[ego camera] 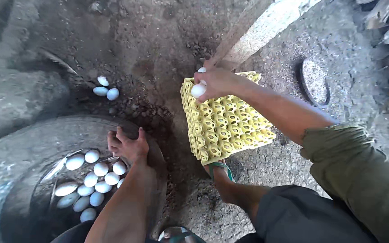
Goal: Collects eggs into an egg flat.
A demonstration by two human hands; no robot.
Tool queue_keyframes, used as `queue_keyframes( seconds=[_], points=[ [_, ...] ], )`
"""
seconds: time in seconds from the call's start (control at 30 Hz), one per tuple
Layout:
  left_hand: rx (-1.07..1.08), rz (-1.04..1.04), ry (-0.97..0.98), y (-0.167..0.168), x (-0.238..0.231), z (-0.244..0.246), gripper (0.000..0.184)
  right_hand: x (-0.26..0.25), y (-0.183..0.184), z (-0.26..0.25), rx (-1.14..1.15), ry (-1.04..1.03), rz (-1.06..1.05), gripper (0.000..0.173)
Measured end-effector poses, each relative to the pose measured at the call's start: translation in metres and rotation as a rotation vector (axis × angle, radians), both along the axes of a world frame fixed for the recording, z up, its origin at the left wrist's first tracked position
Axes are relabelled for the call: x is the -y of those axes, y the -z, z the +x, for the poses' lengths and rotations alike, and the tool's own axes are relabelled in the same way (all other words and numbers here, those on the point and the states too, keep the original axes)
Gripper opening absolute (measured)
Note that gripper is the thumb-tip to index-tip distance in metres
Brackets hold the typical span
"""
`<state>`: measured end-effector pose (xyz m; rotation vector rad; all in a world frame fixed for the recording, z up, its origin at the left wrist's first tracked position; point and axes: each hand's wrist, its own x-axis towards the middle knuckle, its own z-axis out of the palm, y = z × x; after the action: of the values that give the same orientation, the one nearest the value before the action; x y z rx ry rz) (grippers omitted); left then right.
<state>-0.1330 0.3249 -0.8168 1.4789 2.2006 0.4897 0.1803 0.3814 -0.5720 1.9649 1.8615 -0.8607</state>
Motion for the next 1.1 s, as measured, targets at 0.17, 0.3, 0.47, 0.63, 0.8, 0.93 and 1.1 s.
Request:
queue_keyframes(
  seconds=[0.17, 0.3, 0.47, 0.63, 0.8, 0.93, 1.1],
  points=[
    [0.005, 0.009, -0.001, 0.001, 0.001, 0.001, 0.079, 0.044, -0.007, -0.009, -0.205, -0.002, 0.247, 0.032],
    [-0.008, -0.004, -0.005, 0.002, 0.001, 0.001, 0.079, 0.072, 0.020, -0.008, -0.316, -0.096, 0.292, 0.044],
    [0.011, -0.057, 0.013, -0.004, 0.002, 0.001, 0.082, 0.090, 0.045, -0.008, -0.238, -0.224, 0.430, 0.032],
    [-0.009, -0.043, 0.000, 0.000, 0.001, -0.001, 0.081, 0.120, 0.063, -0.028, -0.392, -0.273, 0.748, 0.007],
    [0.000, -0.029, -0.016, 0.000, 0.000, 0.000, 0.081, 0.120, 0.094, -0.023, -0.364, -0.492, 0.901, 0.008],
    [0.027, -0.025, -0.015, 0.002, 0.000, 0.001, 0.080, 0.071, 0.061, -0.037, -0.376, -0.375, 1.002, 0.009],
    [0.038, 0.006, -0.029, 0.010, 0.001, -0.001, 0.078, -0.070, 0.046, -0.119, -0.498, -0.320, 0.815, 0.018]
  ],
)
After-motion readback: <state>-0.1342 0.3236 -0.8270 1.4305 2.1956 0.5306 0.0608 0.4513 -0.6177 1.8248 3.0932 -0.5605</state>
